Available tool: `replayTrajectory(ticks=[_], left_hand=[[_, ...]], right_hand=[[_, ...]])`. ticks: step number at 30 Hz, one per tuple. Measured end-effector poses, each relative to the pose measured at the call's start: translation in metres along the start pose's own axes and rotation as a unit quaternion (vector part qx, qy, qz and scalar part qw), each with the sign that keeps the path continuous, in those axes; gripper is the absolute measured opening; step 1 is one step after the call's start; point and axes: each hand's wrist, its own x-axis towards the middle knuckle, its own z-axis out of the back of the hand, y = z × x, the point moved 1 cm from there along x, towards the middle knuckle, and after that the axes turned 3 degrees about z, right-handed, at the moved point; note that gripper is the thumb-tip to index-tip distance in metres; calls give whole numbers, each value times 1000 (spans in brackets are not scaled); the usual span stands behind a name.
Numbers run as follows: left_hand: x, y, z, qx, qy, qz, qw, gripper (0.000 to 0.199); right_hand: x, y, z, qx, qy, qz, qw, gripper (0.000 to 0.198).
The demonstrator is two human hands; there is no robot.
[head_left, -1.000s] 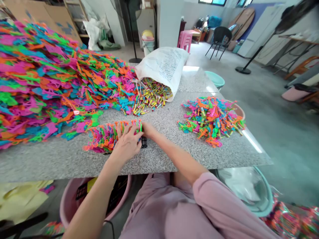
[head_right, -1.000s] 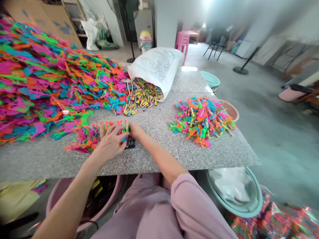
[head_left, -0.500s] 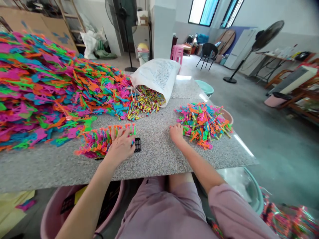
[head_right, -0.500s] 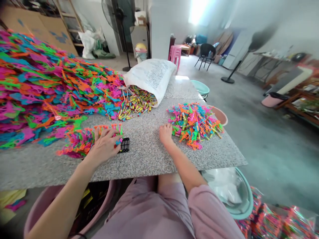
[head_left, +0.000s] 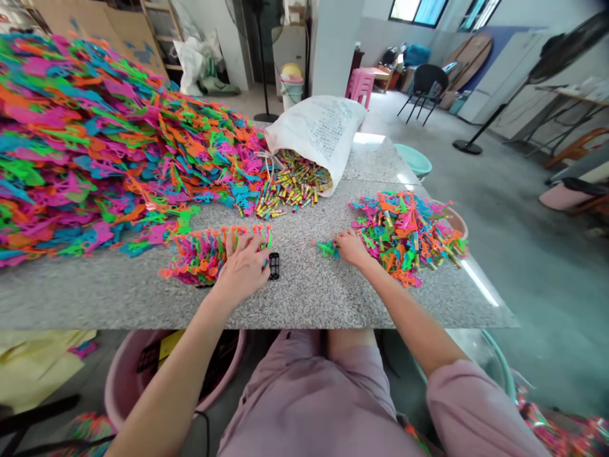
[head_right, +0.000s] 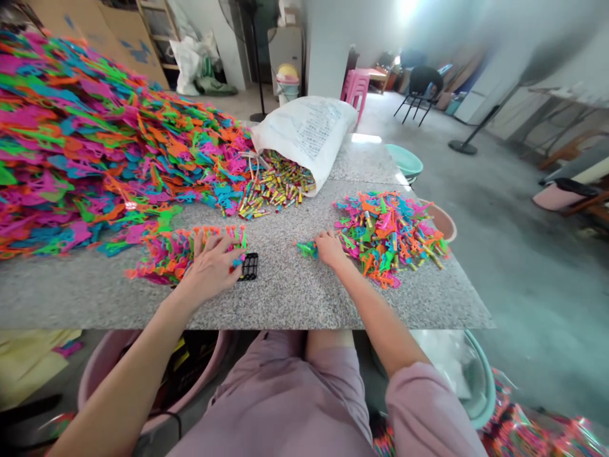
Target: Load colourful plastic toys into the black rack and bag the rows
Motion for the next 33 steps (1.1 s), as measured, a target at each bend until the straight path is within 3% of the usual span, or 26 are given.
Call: replayTrajectory(ticks=[4, 8, 10, 12, 15, 17, 19, 22, 33], left_hand=[[0, -1, 1, -10, 12, 9, 1000, 30], [-1, -2, 2, -22, 20, 16, 999, 31], [-1, -2, 2, -21, 20, 16, 999, 33], [-1, -2, 2, -15, 20, 12, 1000, 33], [-1, -2, 3, -11, 22, 5, 1000, 32], [-1, -1, 3, -23, 28, 3, 999, 32], [0, 0, 4, -40, 35, 3, 999, 34], [0, 0, 6, -44, 41, 3, 998, 35], [-1, 1, 4, -45, 40, 7, 998, 38]], right_hand=[[1, 0, 7, 38, -57, 5, 998, 19], [15, -5, 21, 198, -142, -21, 970, 16], [21, 0, 23, 333, -179, -47, 925, 21], [24, 17, 16, 473, -175, -67, 861, 25], [18, 65, -8, 619, -99, -60, 777, 34], [11, 101, -25, 649, -59, -41, 757, 34], [4, 132, -36, 628, -54, -39, 775, 28], [-1, 160, -37, 556, -65, -52, 827, 24], [4, 179, -25, 424, -69, -9, 903, 18]])
